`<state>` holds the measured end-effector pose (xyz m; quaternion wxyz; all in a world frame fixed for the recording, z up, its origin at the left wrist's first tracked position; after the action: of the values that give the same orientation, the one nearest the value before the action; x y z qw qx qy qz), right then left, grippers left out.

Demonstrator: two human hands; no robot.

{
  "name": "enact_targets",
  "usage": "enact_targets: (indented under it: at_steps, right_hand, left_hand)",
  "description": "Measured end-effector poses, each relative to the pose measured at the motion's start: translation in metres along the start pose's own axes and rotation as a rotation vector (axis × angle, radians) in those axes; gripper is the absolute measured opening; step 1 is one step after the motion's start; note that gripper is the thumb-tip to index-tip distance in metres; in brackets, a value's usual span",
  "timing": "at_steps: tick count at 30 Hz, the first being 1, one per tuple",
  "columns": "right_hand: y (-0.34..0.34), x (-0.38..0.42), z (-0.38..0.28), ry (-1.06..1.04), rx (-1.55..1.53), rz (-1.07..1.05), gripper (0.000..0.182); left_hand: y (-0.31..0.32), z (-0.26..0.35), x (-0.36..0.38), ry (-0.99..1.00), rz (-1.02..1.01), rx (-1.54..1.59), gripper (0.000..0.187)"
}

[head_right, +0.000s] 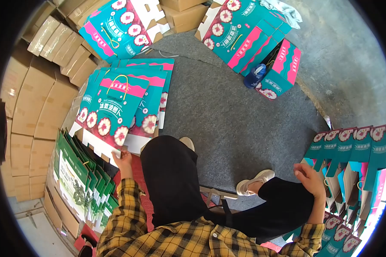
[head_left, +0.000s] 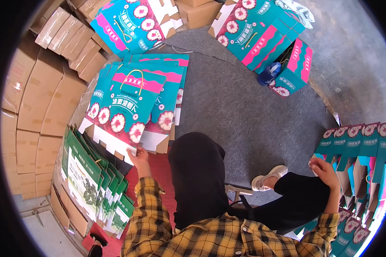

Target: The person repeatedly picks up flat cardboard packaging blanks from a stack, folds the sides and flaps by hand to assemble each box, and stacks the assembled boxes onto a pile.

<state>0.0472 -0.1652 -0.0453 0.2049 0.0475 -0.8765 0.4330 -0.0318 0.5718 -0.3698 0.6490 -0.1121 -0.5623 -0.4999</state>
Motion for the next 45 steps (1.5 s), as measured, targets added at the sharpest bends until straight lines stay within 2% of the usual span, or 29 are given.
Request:
enact_targets:
  at_steps: [1, 2, 3, 5, 6, 8, 9, 11, 13, 15, 17, 21, 23, 24, 27, 29, 30, 33, 34, 35, 36, 37, 38, 39, 40, 41, 42, 43, 45]
  right_hand:
    - [-0.003, -0.004, 0.01, -0.033, -0.047, 0.028, 0.032]
    - [-0.009, -0.003, 0.019, -0.06, -0.09, 0.067, 0.034]
    - [-0.014, 0.0, 0.023, -0.045, -0.092, 0.105, 0.034]
    - [-0.035, 0.005, 0.019, -0.128, -0.359, 0.342, 0.037]
    - [-0.051, 0.013, 0.019, -0.124, -0.417, 0.452, 0.041]
    - [-0.089, 0.041, 0.006, -0.165, -0.509, 0.745, 0.045]
    - [-0.111, 0.061, -0.002, -0.207, -0.541, 0.932, 0.046]
    - [-0.154, 0.103, 0.006, -0.332, -0.578, 1.38, 0.048]
    - [-0.184, 0.139, 0.029, -0.538, -0.338, 1.783, 0.05]
    - [-0.202, 0.163, 0.054, -0.564, -0.204, 1.874, 0.05]
    - [-0.213, 0.159, 0.101, -0.209, -0.277, 1.507, 0.047]
    - [-0.18, 0.176, 0.049, -0.429, -0.063, 1.679, 0.044]
    - [-0.162, 0.167, 0.024, -0.387, -0.073, 1.496, 0.041]
    - [-0.153, 0.159, 0.017, -0.385, -0.121, 1.405, 0.04]
    - [-0.118, 0.128, -0.008, -0.352, -0.189, 1.123, 0.037]
    - [-0.09, 0.105, -0.02, -0.494, -0.156, 0.944, 0.034]
    - [-0.074, 0.094, -0.029, -0.508, -0.254, 0.834, 0.033]
    - [-0.031, 0.06, -0.045, -0.533, -0.267, 0.558, 0.032]
    - [-0.02, 0.05, -0.052, -0.511, -0.334, 0.458, 0.034]
    - [-0.007, 0.036, -0.054, -0.498, -0.41, 0.392, 0.037]
    - [0.006, 0.022, -0.054, -0.482, -0.485, 0.324, 0.04]
    - [0.013, 0.012, -0.057, -0.472, -0.482, 0.326, 0.04]
    - [0.023, 0.002, -0.056, -0.335, -0.532, 0.198, 0.051]
    - [0.032, -0.004, -0.052, -0.192, -0.58, 0.073, 0.062]
    - [0.036, -0.009, -0.048, -0.172, -0.578, 0.082, 0.062]
    - [0.042, -0.012, -0.042, -0.085, -0.64, 0.05, 0.071]
    - [0.045, -0.014, -0.038, -0.006, -0.702, 0.022, 0.08]
    - [0.045, -0.016, -0.037, 0.007, -0.705, 0.029, 0.08]
    - [0.046, -0.02, -0.041, -0.038, -0.844, 0.031, 0.085]
  left_hand:
    - [0.008, 0.005, 0.001, -0.095, -0.045, -0.019, 0.039]
    - [0.014, 0.014, -0.014, -0.144, -0.212, -0.112, 0.039]
    - [0.031, 0.019, 0.006, -0.146, -0.317, -0.117, 0.039]
    - [0.064, 0.039, 0.026, -0.058, -0.561, -0.312, 0.036]
    - [0.078, 0.046, 0.022, -0.19, -0.477, -0.199, 0.034]
    - [0.102, 0.068, 0.026, -0.046, -0.428, -0.246, 0.038]
    - [0.115, 0.072, 0.034, -0.074, -0.384, -0.229, 0.038]
    - [0.142, 0.087, 0.051, 0.229, -0.471, -0.404, 0.036]
    - [0.164, 0.088, 0.1, 0.442, -0.491, -0.46, 0.033]
    - [0.171, 0.069, 0.183, 0.599, -0.536, -0.526, 0.034]
    - [0.177, 0.05, 0.249, 0.68, -0.604, -0.582, 0.034]
    - [0.188, 0.021, 0.317, 0.782, -0.66, -0.676, 0.033]
    - [0.196, 0.009, 0.339, 0.812, -0.745, -0.767, 0.033]
    - [0.202, 0.005, 0.339, 0.752, -0.809, -0.808, 0.034]
    - [0.192, -0.023, 0.408, 0.733, -0.895, -0.878, 0.035]
    - [0.18, -0.043, 0.433, 0.734, -0.952, -0.931, 0.038]
    - [0.168, -0.056, 0.447, 0.756, -0.969, -0.985, 0.04]
    - [0.11, -0.109, 0.465, 0.731, -1.117, -1.14, 0.043]
    - [0.085, -0.126, 0.475, 0.852, -1.041, -1.439, 0.036]
    - [0.059, -0.149, 0.49, 1.09, -1.386, -1.307, 0.034]
    - [0.031, -0.172, 0.488, 1.01, -1.402, -1.356, 0.032]
    - [0.003, -0.19, 0.484, 1.08, -1.513, -1.464, 0.028]
    - [-0.024, -0.214, 0.461, 0.932, -1.534, -1.694, 0.028]
    - [-0.051, -0.222, 0.471, 0.777, -1.588, -1.593, 0.032]
    - [-0.067, -0.226, 0.487, 0.989, -1.711, -1.476, 0.036]
    - [-0.077, -0.232, 0.495, 0.93, -1.749, -1.512, 0.042]
    - [-0.086, -0.239, 0.498, 1.035, -1.811, -1.492, 0.048]
    - [-0.094, -0.243, 0.501, 1.145, -1.868, -1.468, 0.055]
    - [-0.104, -0.246, 0.506, 1.124, -1.949, -1.549, 0.054]
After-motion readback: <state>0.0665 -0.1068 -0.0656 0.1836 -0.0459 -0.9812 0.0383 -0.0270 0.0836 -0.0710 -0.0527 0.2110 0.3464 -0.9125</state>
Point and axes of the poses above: each hand's wrist, its own x-axis away from the middle knuckle, its own y-axis out of the palm, z = x × y, the point moved 4 cm from there along -x, towards the middle knuckle, and after that the axes turned 15 degrees about z, right-handed, at the moved point
